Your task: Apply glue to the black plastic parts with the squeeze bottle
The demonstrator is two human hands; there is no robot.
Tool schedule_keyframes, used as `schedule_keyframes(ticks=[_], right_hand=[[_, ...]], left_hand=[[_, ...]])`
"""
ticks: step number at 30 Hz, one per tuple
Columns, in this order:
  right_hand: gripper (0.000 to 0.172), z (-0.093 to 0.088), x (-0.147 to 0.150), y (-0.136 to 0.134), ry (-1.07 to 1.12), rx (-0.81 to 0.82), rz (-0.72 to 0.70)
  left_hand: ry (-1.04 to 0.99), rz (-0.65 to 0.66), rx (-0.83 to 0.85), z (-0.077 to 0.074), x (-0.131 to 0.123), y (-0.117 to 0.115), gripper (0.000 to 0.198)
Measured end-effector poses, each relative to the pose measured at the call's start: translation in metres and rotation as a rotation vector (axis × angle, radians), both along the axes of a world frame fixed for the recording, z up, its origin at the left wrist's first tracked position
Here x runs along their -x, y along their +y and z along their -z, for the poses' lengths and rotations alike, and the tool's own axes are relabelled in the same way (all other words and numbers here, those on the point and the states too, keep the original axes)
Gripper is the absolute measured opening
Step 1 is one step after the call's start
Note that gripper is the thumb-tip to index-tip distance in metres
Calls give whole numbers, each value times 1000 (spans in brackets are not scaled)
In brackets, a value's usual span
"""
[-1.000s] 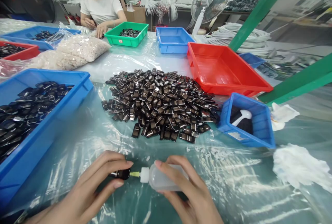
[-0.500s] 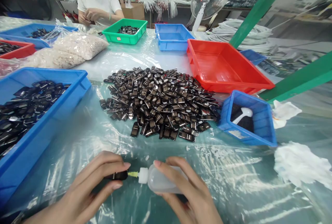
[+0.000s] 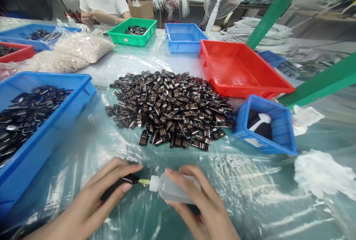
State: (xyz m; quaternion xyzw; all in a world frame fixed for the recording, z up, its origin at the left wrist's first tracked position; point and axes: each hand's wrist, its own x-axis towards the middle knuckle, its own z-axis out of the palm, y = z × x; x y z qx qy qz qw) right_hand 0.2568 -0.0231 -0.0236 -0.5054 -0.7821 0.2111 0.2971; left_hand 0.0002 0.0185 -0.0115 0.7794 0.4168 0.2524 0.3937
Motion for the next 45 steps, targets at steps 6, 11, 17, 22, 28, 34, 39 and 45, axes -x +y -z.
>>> schedule_keyframes(ticks=[6, 11, 17, 22, 28, 34, 39, 45], right_hand=[[39, -1, -2, 3, 14, -81, -1], [50, -6, -5, 2, 21, -16, 2], [54, -8, -9, 0, -28, -47, -16], [52, -6, -10, -1, -64, -46, -11], [50, -5, -10, 0, -64, -54, -14], [54, -6, -11, -1, -6, 17, -12], [54, -5, -11, 1, 44, 45, -24], [45, -1, -9, 2, 127, 50, 25]], left_hand=[[39, 40, -50, 1, 4, -1, 39], [42, 49, -99, 5, 5, -1, 38], [65, 74, -98, 5, 5, -2, 36], [24, 43, -115, 5, 3, -2, 29], [44, 50, -131, 5, 2, -1, 30], [23, 44, -143, 5, 3, -1, 30], [65, 94, -136, 0, 4, 0, 33], [25, 75, -150, 3, 3, -2, 29]])
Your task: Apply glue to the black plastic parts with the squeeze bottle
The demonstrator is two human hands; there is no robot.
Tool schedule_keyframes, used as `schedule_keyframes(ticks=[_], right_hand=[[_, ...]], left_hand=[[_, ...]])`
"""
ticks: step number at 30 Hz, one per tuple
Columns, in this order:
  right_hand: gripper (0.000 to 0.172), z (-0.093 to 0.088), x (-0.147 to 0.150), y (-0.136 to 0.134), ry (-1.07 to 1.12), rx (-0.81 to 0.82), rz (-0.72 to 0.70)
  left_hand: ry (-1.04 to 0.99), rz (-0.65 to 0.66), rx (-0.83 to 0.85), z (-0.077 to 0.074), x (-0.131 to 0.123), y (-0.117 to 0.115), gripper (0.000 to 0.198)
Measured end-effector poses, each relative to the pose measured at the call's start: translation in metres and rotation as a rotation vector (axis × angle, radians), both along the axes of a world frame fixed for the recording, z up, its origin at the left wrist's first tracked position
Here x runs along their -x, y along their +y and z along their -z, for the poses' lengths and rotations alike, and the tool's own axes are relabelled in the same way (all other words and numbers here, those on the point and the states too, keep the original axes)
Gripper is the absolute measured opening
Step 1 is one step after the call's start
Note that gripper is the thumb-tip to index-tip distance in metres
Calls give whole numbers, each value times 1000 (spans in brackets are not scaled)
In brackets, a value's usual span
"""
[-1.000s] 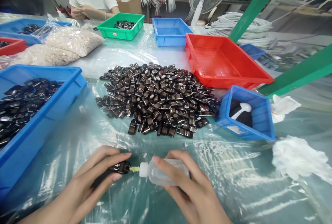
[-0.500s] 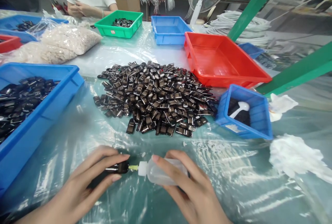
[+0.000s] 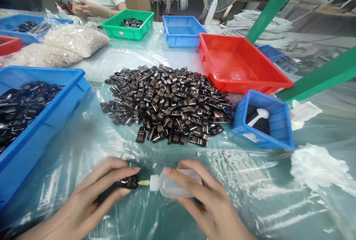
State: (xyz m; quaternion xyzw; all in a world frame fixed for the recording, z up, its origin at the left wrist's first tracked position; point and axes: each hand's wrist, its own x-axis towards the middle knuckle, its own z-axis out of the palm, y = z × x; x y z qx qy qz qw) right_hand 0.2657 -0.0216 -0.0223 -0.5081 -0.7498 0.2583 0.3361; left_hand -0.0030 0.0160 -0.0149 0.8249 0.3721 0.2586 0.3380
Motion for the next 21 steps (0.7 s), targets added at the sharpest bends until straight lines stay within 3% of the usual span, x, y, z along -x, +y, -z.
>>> schedule_keyframes(ticks=[7, 15, 21], right_hand=[[45, -1, 2, 1, 38, 19, 27], [53, -4, -3, 2, -69, -7, -52], [46, -8, -5, 12, -152, -72, -14]], left_hand=[[19, 11, 16, -1, 1, 1, 29], [1, -23, -11, -1, 0, 1, 27], [-52, -136, 56, 3, -1, 1, 27]])
